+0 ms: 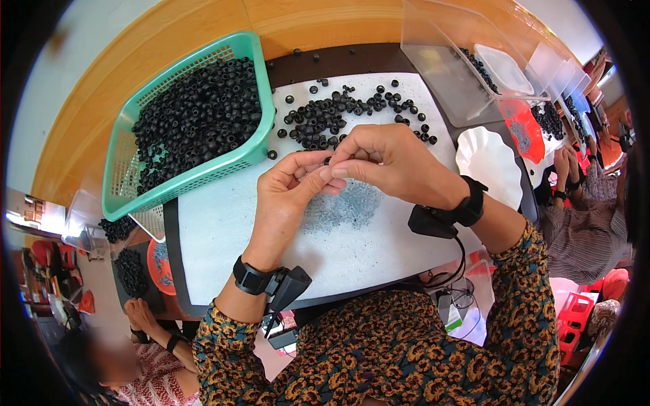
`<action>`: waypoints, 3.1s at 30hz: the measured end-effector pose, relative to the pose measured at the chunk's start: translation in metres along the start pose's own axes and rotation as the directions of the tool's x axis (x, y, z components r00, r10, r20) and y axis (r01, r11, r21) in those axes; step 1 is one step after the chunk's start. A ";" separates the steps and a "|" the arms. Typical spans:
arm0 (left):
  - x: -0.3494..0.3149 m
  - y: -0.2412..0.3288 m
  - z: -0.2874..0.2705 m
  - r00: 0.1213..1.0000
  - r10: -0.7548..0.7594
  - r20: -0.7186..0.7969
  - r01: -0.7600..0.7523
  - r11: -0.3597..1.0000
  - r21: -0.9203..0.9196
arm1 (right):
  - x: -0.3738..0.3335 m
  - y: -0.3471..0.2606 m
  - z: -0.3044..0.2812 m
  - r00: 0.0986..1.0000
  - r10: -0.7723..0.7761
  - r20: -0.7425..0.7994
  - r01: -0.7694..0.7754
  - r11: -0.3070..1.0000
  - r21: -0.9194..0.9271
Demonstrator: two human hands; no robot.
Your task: Inspecting and sorting small black plastic components on a table.
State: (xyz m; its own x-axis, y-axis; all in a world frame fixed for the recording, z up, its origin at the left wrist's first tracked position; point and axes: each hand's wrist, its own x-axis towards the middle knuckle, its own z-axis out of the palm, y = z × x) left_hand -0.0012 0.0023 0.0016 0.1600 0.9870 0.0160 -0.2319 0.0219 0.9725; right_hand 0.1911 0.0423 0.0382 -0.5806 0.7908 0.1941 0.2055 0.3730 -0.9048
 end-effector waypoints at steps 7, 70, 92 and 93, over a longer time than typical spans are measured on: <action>0.001 0.001 -0.001 0.993 -0.094 0.069 0.104 0.980 -0.168 | 0.003 0.002 -0.007 0.989 0.133 0.063 -0.142 0.975 0.173; -0.004 0.002 0.005 0.999 0.041 0.019 -0.040 0.999 -0.024 | -0.010 -0.002 0.004 0.979 0.187 -0.085 -0.151 0.937 0.315; -0.001 0.001 0.004 1.000 -0.018 -0.026 0.015 0.995 -0.100 | 0.028 0.038 -0.062 0.949 0.213 -0.234 -0.289 0.882 -0.373; -0.002 0.000 0.003 0.999 -0.021 -0.029 0.018 0.995 -0.098 | 0.032 0.045 -0.062 0.949 0.211 -0.233 -0.288 0.883 -0.372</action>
State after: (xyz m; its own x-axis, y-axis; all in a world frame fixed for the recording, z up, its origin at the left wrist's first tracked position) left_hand 0.0012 0.0000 0.0019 0.1373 0.9905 -0.0111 -0.3222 0.0552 0.9451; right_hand 0.2308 0.1146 0.0269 -0.3239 0.9426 0.0814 0.6413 0.2820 -0.7135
